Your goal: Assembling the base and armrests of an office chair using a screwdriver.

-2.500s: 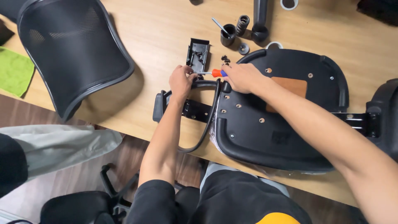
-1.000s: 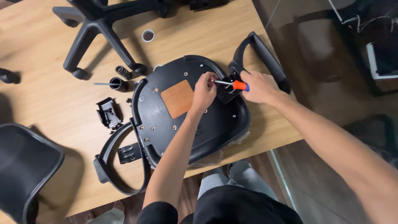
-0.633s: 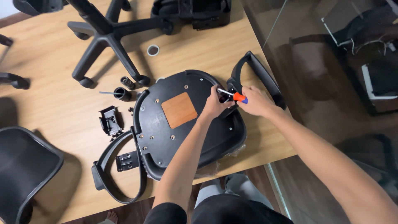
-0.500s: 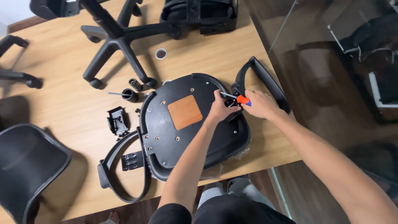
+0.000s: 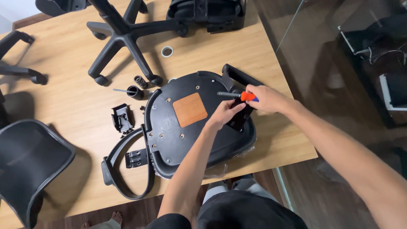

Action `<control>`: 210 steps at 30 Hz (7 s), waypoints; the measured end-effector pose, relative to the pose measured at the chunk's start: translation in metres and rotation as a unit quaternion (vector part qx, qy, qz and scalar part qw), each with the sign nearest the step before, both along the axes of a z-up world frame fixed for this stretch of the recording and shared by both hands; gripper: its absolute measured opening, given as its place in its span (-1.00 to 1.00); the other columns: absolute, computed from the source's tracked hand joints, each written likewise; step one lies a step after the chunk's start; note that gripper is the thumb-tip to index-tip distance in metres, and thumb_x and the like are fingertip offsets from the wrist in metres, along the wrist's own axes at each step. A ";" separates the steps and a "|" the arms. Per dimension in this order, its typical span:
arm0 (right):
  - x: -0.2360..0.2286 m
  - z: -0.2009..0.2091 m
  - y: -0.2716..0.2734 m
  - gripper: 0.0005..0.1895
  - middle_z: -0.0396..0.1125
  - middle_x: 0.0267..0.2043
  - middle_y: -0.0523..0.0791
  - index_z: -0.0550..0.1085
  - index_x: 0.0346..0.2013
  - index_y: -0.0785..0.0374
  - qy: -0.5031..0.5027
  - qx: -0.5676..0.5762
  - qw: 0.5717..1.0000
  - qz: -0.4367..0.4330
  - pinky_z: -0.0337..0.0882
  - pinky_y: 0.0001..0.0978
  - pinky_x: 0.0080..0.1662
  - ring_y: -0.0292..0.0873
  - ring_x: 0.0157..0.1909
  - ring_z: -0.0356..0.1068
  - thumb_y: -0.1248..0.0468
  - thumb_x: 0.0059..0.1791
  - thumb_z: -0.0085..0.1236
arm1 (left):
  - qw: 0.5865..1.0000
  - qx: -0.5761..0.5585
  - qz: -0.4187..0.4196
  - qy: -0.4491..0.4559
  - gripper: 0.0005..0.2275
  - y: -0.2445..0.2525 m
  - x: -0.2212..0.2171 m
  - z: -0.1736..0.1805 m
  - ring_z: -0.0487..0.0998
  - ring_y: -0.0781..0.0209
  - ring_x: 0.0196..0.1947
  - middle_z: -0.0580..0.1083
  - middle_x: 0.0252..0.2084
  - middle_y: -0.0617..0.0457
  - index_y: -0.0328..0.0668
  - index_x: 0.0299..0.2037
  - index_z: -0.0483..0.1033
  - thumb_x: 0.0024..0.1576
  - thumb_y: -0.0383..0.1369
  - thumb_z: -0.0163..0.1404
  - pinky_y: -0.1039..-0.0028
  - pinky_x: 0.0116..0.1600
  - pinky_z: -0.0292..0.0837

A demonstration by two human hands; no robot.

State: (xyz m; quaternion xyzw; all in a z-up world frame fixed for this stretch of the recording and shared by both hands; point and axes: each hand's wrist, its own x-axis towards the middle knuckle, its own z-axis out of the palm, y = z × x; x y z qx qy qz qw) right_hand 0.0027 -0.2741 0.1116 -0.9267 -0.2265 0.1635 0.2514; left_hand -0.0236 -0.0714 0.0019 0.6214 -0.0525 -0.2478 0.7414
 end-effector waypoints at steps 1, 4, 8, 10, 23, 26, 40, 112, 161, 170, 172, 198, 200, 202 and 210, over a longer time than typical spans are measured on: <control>0.001 -0.002 -0.002 -0.68 0.47 -0.24 0.11 0.39 -0.16 0.26 0.001 0.001 1.000 0.003 0.43 0.00 -0.10 0.21 -0.10 0.46 0.14 -0.07 0.21 | 1.000 0.001 0.003 0.001 -0.76 -0.004 -0.003 -0.001 0.52 0.50 -0.37 0.59 -0.34 0.21 -0.25 -0.12 0.62 0.18 -0.24 0.12 0.57 -0.20 0.45; 0.003 -0.003 -0.006 -0.69 0.46 -0.16 0.10 0.41 -0.14 0.27 -0.059 0.039 0.997 0.019 0.43 -0.04 -0.06 0.18 -0.05 0.45 0.14 -0.04 0.20 | 0.998 0.043 0.038 -0.023 -0.76 -0.015 -0.009 -0.005 0.42 0.49 -0.42 0.52 -0.41 0.20 -0.36 -0.19 0.60 0.25 -0.26 0.10 0.52 -0.30 0.38; 0.001 0.002 -0.004 -0.65 0.42 -0.02 0.11 0.39 -0.01 0.31 -0.094 0.036 0.995 0.000 0.39 -0.04 0.03 0.17 0.06 0.39 0.16 0.02 0.15 | 0.987 0.043 0.111 -0.108 -0.77 -0.025 -0.016 -0.001 0.36 0.49 -0.45 0.45 -0.46 0.22 -0.39 -0.26 0.53 0.27 -0.31 0.09 0.51 -0.36 0.30; 0.001 0.007 0.006 -0.62 0.40 0.00 0.11 0.40 0.04 0.32 -0.134 0.059 0.989 0.014 0.37 -0.03 0.06 0.18 0.09 0.36 0.18 0.01 0.16 | 0.982 0.052 0.144 -0.109 -0.78 -0.021 -0.022 0.009 0.35 0.48 -0.48 0.43 -0.48 0.21 -0.38 -0.29 0.49 0.26 -0.32 0.09 0.52 -0.40 0.26; -0.007 0.043 0.077 -0.72 0.43 -0.11 -0.03 0.55 -0.12 0.22 -0.208 0.037 0.977 0.004 0.45 -0.04 -0.17 0.14 -0.17 0.46 0.18 -0.07 0.26 | 0.952 -0.019 0.289 -0.101 -0.81 0.047 -0.011 0.016 0.34 0.50 -0.41 0.41 -0.42 0.23 -0.31 -0.24 0.48 0.30 -0.31 0.02 0.56 -0.31 0.26; -0.015 0.058 0.084 -0.73 0.46 -0.25 0.04 0.57 -0.15 0.24 -0.200 0.048 0.979 -0.012 0.44 -0.02 -0.19 0.19 -0.23 0.47 0.20 -0.09 0.26 | 0.938 -0.081 0.327 -0.076 -0.79 0.058 0.005 0.008 0.44 0.49 -0.32 0.51 -0.31 0.20 -0.33 -0.16 0.52 0.31 -0.29 -0.01 0.58 -0.19 0.38; -0.016 0.072 0.121 -0.70 0.44 -0.34 0.17 0.48 -0.13 0.39 -0.149 0.067 0.986 -0.037 0.44 0.00 -0.22 0.25 -0.28 0.46 0.27 -0.08 0.18 | 0.947 -0.041 0.318 -0.024 -0.73 0.088 0.034 -0.034 0.30 0.50 -0.31 0.42 -0.34 0.26 -0.35 -0.11 0.52 0.35 -0.25 -0.13 0.58 -0.19 0.28; 0.085 0.067 0.260 -0.77 0.52 -0.16 0.09 0.66 -0.30 0.29 0.003 -0.365 0.931 -0.003 0.51 -0.09 -0.03 0.11 -0.04 0.53 0.30 -0.22 0.30 | 0.943 0.059 0.320 -0.061 -0.89 0.105 0.083 -0.054 0.37 0.43 -0.43 0.45 -0.42 0.15 -0.40 -0.19 0.53 0.19 -0.47 0.08 0.52 -0.32 0.33; 0.051 0.036 0.273 -0.74 0.51 0.01 0.00 0.61 -0.06 0.24 0.043 -0.391 0.915 -0.093 0.54 -0.22 0.02 -0.03 0.08 0.53 0.26 -0.02 0.19 | 0.941 0.098 0.321 -0.028 -0.73 0.109 0.077 -0.039 0.53 0.31 -0.31 0.60 -0.33 -0.07 -0.37 -0.27 0.49 0.08 -0.25 0.15 0.35 -0.20 0.47; 0.030 0.044 0.286 -0.72 0.53 -0.04 -0.03 0.62 -0.10 0.26 0.022 -0.438 0.896 -0.069 0.62 -0.25 -0.12 -0.08 0.00 0.56 0.35 -0.12 0.32 | 0.943 0.088 0.321 -0.029 -0.72 0.110 0.080 -0.058 0.52 0.35 -0.26 0.62 -0.29 -0.07 -0.38 -0.24 0.48 0.10 -0.25 0.15 0.36 -0.19 0.47; 0.026 0.050 0.289 -0.71 0.54 -0.05 -0.04 0.62 -0.11 0.26 0.041 -0.450 0.889 -0.074 0.67 -0.22 -0.17 -0.09 -0.03 0.58 0.37 -0.12 0.33 | 0.944 0.102 0.312 -0.031 -0.72 0.111 0.081 -0.062 0.54 0.36 -0.27 0.62 -0.30 -0.06 -0.37 -0.23 0.47 0.09 -0.25 0.15 0.35 -0.19 0.47; 0.045 0.073 0.223 -0.83 0.48 -0.33 -0.04 0.50 -0.25 0.32 -0.227 0.284 0.921 -0.144 0.48 -0.34 -0.16 -0.13 -0.26 0.52 0.26 0.02 0.27 | 0.956 0.036 0.233 -0.175 -0.79 0.145 0.094 0.023 0.57 0.40 -0.39 0.60 -0.36 0.06 -0.39 -0.19 0.55 0.15 -0.35 0.16 0.51 -0.26 0.52; 0.051 0.092 0.226 -0.84 0.47 -0.34 -0.06 0.48 -0.25 0.33 -0.253 0.310 0.908 -0.127 0.47 -0.37 -0.16 -0.17 -0.27 0.51 0.29 0.06 0.27 | 0.961 0.054 0.221 -0.157 -0.80 0.147 0.090 0.060 0.56 0.38 -0.44 0.58 -0.39 0.05 -0.39 -0.20 0.53 0.15 -0.35 0.13 0.49 -0.32 0.50; 0.058 0.107 0.227 -0.84 0.46 -0.35 -0.08 0.45 -0.26 0.34 -0.280 0.334 0.893 -0.114 0.46 -0.40 -0.17 -0.22 -0.28 0.50 0.32 0.09 0.26 | 0.966 0.070 0.205 -0.138 -0.80 0.145 0.088 0.081 0.54 0.36 -0.49 0.56 -0.43 0.05 -0.39 -0.21 0.51 0.15 -0.35 0.11 0.47 -0.38 0.48; 0.051 0.160 0.231 -0.84 0.36 -0.34 -0.13 0.34 -0.33 0.36 -0.176 0.554 0.814 -0.008 0.45 -0.44 -0.23 -0.30 -0.33 0.39 0.45 0.12 0.09 | 0.921 0.095 0.343 -0.156 -0.80 0.103 0.043 0.130 0.36 0.36 -0.53 0.40 -0.54 0.10 -0.36 -0.13 0.47 0.24 -0.33 -0.03 0.44 -0.40 0.33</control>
